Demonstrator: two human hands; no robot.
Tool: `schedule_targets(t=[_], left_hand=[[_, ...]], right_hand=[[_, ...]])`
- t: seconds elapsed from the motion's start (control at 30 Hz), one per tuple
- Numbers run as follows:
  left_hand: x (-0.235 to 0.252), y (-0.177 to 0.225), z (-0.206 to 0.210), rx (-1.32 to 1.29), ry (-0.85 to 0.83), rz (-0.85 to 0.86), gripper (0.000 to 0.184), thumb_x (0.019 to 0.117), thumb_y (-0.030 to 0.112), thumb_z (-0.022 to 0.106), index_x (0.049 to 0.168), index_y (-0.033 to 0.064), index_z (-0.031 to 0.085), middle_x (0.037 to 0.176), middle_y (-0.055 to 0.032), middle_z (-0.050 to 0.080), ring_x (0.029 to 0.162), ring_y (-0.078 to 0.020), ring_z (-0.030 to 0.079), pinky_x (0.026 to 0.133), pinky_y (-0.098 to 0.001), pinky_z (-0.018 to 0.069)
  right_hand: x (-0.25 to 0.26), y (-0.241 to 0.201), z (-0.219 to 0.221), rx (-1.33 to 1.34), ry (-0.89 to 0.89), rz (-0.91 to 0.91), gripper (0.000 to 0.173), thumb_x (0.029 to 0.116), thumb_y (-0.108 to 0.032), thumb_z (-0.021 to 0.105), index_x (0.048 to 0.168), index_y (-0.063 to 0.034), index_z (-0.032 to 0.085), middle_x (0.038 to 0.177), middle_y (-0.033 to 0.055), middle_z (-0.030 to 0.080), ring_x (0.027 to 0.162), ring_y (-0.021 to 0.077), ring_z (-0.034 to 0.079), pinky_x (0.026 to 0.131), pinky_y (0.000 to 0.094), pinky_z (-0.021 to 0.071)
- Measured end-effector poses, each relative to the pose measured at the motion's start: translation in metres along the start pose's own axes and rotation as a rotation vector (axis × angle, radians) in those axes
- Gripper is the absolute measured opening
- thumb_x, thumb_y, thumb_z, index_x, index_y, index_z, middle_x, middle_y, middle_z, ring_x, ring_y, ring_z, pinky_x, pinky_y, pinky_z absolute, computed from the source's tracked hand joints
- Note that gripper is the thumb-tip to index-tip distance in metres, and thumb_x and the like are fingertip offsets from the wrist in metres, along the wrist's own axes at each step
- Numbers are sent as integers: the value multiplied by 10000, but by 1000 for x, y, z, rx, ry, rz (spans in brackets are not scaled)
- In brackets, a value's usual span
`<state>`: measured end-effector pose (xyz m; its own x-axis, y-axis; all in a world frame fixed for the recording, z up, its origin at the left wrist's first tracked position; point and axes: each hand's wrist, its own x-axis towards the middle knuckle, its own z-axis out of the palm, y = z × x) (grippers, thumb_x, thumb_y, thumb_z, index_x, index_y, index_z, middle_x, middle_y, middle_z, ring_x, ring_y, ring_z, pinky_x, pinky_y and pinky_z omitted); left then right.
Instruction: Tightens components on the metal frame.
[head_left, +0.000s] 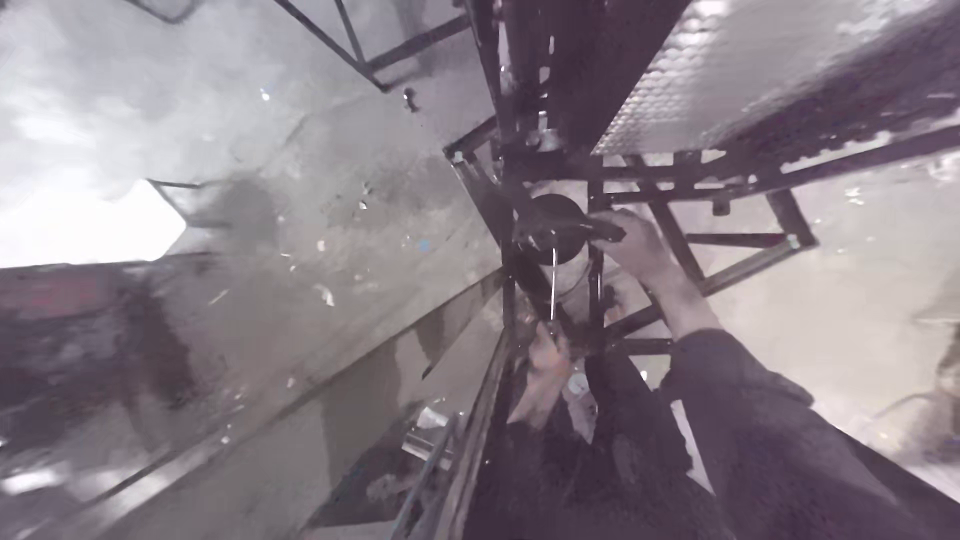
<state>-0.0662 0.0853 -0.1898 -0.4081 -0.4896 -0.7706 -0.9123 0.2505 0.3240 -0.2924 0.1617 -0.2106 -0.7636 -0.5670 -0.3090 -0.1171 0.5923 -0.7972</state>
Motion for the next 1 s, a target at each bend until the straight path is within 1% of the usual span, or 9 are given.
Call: schedule_targets(t=[0.1, 0.23, 0.4, 0.47, 0.57, 0.7, 0.87, 0.93, 1.0], left_hand=[[2, -2, 3, -3, 13, 6, 469, 1075, 269, 514, 1428, -40, 512, 1155, -256, 696, 1070, -380, 699, 953, -521, 552], [2, -5, 1, -2, -10, 20, 495, 1082, 284, 500, 1461, -34, 477, 1178, -265, 684, 1083, -387, 692, 957, -530, 549], [4, -8, 2, -32, -4, 22, 496, 1077, 283, 510, 1463, -28, 475, 1184, -266, 680, 1061, -389, 697, 933, -539, 558], [3, -4, 1, -21, -18, 20, 493, 1076, 276, 512, 1463, -29, 476, 1189, -272, 678, 1077, -395, 692, 948, -538, 553], [3, -5, 0, -14, -11, 21, 440, 1081, 275, 502, 1405, -22, 521, 1126, -256, 689, 1022, -378, 702, 906, -530, 563], [4, -8, 2, -9, -4, 46, 451, 1084, 285, 492, 1402, -34, 522, 1129, -260, 689, 1024, -385, 703, 906, -535, 566], [3, -11, 2, -23, 5, 68, 453, 1083, 281, 499, 1400, -42, 518, 1103, -258, 692, 993, -379, 708, 888, -532, 571], [1, -11, 3, -24, 10, 74, 460, 1078, 271, 504, 1414, -44, 508, 1110, -264, 692, 992, -389, 709, 883, -541, 572], [1, -9, 1, -12, 4, 67, 453, 1079, 266, 501, 1405, -48, 512, 1108, -265, 692, 1001, -394, 707, 888, -541, 569]], right_hand=[[3, 5, 9, 24, -12, -23, 411, 873, -111, 778, 1277, -70, 709, 1227, 167, 706, 1135, 265, 680, 1015, 470, 536], [9, 6, 10, -61, -9, -107, 378, 882, -113, 732, 1258, -74, 722, 1194, 172, 719, 1100, 301, 692, 979, 500, 543], [15, 6, 14, -62, -8, -136, 312, 890, -113, 711, 1196, -64, 748, 1116, 169, 722, 1026, 290, 698, 924, 477, 565], [17, 11, 13, -50, -16, -127, 302, 901, -118, 704, 1192, -50, 747, 1107, 180, 717, 1012, 291, 697, 912, 478, 564], [19, 10, 14, -47, -24, -99, 300, 911, -132, 701, 1198, -59, 748, 1115, 174, 713, 1008, 285, 697, 909, 470, 568], [18, 8, 12, -30, -32, -89, 274, 920, -111, 703, 1183, -54, 757, 1113, 177, 711, 1004, 285, 698, 917, 469, 568], [21, 5, 8, -42, -81, -87, 263, 933, -106, 696, 1183, -54, 759, 1124, 185, 713, 1038, 295, 694, 951, 468, 555], [19, 3, 6, -41, -100, -56, 288, 931, -105, 701, 1210, -53, 745, 1159, 191, 705, 1070, 308, 685, 964, 486, 546], [17, 3, 6, 9, -76, -28, 310, 932, -108, 712, 1239, -72, 733, 1188, 175, 706, 1092, 286, 685, 981, 474, 544]])
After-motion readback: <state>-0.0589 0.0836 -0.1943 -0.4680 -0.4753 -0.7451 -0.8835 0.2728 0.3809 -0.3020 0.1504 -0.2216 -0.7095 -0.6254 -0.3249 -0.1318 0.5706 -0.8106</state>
